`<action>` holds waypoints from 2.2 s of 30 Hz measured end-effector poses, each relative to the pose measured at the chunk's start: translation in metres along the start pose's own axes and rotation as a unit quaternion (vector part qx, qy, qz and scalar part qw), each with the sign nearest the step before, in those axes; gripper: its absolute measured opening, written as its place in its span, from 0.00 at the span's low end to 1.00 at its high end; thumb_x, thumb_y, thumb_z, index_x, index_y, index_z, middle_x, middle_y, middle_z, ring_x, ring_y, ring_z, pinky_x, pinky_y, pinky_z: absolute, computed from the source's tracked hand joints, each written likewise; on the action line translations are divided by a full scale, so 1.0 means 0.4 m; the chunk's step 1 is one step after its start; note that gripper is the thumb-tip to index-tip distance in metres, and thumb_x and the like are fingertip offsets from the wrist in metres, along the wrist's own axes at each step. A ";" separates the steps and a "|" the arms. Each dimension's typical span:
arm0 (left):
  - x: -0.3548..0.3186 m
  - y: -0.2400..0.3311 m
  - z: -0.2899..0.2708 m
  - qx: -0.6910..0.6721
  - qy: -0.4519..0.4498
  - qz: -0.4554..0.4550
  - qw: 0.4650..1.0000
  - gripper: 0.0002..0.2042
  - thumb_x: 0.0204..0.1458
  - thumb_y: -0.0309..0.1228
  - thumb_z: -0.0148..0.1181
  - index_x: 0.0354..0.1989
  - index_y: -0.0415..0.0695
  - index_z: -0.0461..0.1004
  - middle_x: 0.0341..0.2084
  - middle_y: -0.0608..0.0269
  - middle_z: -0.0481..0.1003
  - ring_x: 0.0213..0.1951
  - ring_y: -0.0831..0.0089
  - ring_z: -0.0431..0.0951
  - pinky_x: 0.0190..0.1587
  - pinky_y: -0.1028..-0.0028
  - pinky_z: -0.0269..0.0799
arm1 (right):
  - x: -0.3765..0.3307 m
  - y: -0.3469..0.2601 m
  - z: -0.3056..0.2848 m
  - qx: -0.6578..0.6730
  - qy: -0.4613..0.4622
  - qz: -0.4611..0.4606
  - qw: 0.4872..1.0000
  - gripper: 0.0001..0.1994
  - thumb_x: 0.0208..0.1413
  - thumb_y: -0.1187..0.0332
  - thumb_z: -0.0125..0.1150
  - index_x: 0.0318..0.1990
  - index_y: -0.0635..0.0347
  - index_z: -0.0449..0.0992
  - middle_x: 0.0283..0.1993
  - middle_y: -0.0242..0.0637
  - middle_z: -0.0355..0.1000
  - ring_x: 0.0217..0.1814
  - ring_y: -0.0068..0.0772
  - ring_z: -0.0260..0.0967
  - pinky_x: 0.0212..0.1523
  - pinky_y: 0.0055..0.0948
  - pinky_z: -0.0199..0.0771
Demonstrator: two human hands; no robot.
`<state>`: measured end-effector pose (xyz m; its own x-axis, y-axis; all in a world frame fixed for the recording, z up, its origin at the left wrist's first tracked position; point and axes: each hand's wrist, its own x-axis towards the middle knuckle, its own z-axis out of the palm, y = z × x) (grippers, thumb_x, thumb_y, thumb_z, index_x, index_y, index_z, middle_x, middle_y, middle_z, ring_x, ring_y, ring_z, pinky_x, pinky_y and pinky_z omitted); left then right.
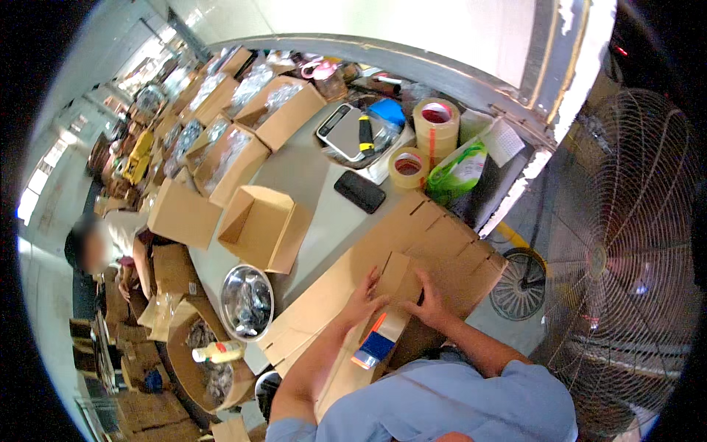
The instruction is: The person packs furniture hardware, including metal drawer slides and bags of small components, into a cardboard box and seals it with a tape dispenser.
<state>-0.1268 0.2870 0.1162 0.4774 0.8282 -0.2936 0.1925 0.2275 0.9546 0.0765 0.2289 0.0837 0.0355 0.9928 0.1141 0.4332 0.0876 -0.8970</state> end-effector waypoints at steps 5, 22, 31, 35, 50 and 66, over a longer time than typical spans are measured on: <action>0.117 0.039 0.018 0.174 -0.042 0.128 0.975 0.39 0.45 0.24 0.63 0.65 0.40 0.48 0.62 0.51 0.55 0.63 0.63 0.55 0.62 0.69 0.54 | 0.024 -0.017 0.019 0.081 -0.056 0.029 0.995 0.36 0.44 0.56 0.68 0.59 0.61 0.58 0.61 0.46 0.59 0.63 0.47 0.57 0.63 0.40 0.55; 0.129 0.010 -0.004 0.317 -0.050 -0.045 0.946 0.28 0.38 0.54 0.65 0.34 0.38 0.76 0.42 0.42 0.70 0.49 0.51 0.68 0.52 0.62 0.64 | 0.041 0.016 -0.007 -0.094 -0.100 0.206 0.969 0.27 0.33 0.53 0.73 0.40 0.63 0.77 0.43 0.47 0.65 0.48 0.41 0.64 0.47 0.35 0.67; 0.148 0.013 -0.016 0.215 -0.106 -0.090 0.966 0.22 0.34 0.42 0.73 0.32 0.38 0.75 0.32 0.54 0.75 0.37 0.66 0.74 0.42 0.70 0.70 | 0.021 -0.005 -0.055 0.176 -0.073 0.259 0.947 0.29 0.36 0.66 0.73 0.46 0.60 0.62 0.44 0.42 0.63 0.50 0.38 0.60 0.53 0.36 0.61; 0.141 -0.032 -0.003 0.205 -0.078 0.003 0.976 0.15 0.39 0.36 0.71 0.29 0.39 0.74 0.30 0.58 0.77 0.35 0.71 0.75 0.39 0.72 0.70 | 0.045 -0.095 -0.092 -0.001 -0.103 -0.008 0.995 0.21 0.42 0.65 0.67 0.43 0.61 0.67 0.44 0.45 0.65 0.50 0.45 0.63 0.54 0.40 0.61; 0.094 0.065 0.040 0.049 -0.034 -0.060 0.996 0.04 0.57 0.28 0.51 0.37 0.41 0.66 0.30 0.69 0.68 0.35 0.79 0.66 0.38 0.76 0.65 | 0.470 -0.151 -0.266 -0.161 -0.491 -0.122 0.847 0.24 0.39 0.46 0.61 0.35 0.59 0.78 0.30 0.46 0.74 0.34 0.46 0.71 0.36 0.40 0.68; 0.002 0.134 0.135 0.600 -0.004 0.214 0.771 0.28 0.48 0.60 0.49 0.33 0.44 0.77 0.37 0.61 0.74 0.48 0.63 0.69 0.61 0.45 0.45 | 0.384 -0.209 -0.170 -0.469 -0.401 -0.118 0.778 0.28 0.41 0.39 0.55 0.34 0.58 0.80 0.33 0.48 0.75 0.42 0.46 0.72 0.54 0.49 0.55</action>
<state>-0.0700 0.2721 0.1645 0.7212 0.6920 0.0304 0.6683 -0.7068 0.2320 0.1069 0.3685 0.2054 -0.5557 0.7219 -0.4123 0.8219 0.5516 -0.1420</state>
